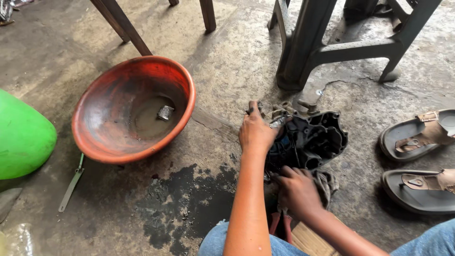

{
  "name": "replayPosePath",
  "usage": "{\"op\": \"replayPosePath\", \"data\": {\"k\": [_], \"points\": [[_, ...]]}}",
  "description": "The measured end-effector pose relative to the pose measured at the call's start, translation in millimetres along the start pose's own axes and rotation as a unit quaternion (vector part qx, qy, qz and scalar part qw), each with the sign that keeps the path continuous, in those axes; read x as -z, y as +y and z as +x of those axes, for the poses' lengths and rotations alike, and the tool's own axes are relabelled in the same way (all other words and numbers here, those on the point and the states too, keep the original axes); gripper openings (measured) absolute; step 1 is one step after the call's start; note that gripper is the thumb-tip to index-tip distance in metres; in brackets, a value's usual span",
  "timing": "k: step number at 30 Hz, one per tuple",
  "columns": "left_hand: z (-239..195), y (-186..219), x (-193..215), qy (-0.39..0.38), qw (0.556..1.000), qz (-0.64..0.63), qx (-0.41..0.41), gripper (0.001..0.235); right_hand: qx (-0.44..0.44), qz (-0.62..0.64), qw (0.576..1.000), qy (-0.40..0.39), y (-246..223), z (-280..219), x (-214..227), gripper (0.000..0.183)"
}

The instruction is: The person sits on the floor and wipes a disassembled engine casing with a rag. They repeatedly rub the interior surfaces and edges of the metal part to remove grime and oil.

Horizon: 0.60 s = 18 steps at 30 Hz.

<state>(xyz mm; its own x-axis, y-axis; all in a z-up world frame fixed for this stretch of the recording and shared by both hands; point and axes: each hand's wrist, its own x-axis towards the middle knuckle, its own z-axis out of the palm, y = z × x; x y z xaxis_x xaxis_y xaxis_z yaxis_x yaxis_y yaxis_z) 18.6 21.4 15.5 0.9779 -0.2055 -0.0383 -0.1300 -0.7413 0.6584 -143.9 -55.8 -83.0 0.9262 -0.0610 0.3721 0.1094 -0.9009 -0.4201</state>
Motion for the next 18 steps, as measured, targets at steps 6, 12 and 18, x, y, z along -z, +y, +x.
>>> {"op": "replayPosePath", "data": {"k": [6,12,18], "points": [[-4.2,0.0,-9.0,-0.011,1.0,-0.008,0.002,0.105,-0.119,0.047,0.99,-0.063,24.1,3.9,9.7,0.028],[6.6,-4.7,-9.6,0.003,1.0,0.0,0.003,0.107,-0.041,0.037,0.998,-0.025,-7.2,-1.1,-9.1,0.048],[8.6,4.8,-0.3,-0.022,1.0,0.003,-0.002,0.11,-0.299,0.243,0.897,-0.217,65.2,-40.3,47.3,0.022]]}}
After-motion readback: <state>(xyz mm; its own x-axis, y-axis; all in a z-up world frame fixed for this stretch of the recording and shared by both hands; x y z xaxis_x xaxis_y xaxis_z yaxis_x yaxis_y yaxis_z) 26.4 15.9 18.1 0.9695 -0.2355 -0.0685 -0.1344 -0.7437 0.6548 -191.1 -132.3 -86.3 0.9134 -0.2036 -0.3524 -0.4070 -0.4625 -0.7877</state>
